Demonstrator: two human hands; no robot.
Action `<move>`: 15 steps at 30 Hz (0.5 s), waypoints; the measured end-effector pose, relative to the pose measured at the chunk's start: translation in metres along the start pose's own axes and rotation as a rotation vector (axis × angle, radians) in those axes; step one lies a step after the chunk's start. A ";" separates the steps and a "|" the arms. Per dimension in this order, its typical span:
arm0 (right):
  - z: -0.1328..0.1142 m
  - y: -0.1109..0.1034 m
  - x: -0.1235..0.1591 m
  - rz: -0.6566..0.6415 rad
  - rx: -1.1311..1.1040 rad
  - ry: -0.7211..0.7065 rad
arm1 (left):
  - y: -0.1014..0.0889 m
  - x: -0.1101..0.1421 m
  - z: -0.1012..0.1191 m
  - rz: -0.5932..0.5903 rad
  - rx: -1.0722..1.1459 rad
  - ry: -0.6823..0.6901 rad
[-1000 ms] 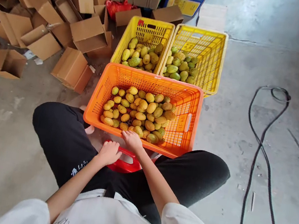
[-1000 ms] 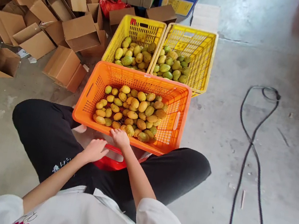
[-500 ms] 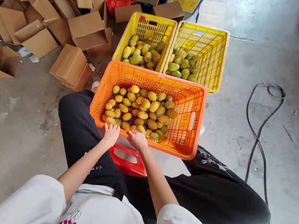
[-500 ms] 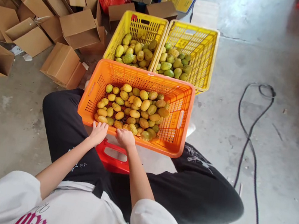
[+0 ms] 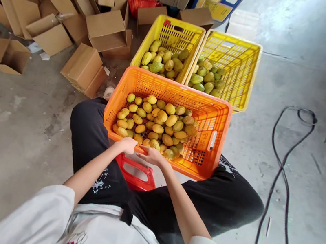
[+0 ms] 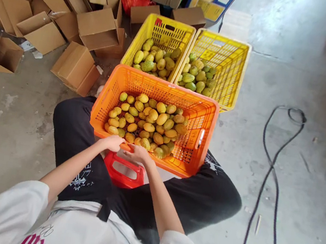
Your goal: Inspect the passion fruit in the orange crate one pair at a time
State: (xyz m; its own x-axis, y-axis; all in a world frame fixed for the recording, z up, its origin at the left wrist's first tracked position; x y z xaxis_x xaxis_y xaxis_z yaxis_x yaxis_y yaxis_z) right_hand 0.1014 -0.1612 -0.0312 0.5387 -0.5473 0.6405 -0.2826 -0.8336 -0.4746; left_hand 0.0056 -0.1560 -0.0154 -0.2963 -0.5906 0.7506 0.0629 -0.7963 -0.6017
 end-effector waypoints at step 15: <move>0.066 0.023 -0.106 -0.086 -0.130 0.210 | 0.021 -0.069 -0.124 -0.116 0.084 -0.329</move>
State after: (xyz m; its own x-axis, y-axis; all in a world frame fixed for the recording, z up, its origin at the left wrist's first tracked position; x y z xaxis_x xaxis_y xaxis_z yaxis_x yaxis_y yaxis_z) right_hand 0.0900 -0.1176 -0.1503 0.3921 -0.4661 0.7931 -0.3496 -0.8729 -0.3402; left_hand -0.0910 -0.1155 -0.1132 0.0163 -0.4956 0.8684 0.1288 -0.8602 -0.4934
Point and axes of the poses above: each hand's wrist, its own x-axis away from the middle knuckle, its own y-axis out of the palm, z = x × y, the point moved 10 cm from there along -x, towards the middle knuckle, and after that the axes turned 9 degrees about -x, right-handed, at the moved point
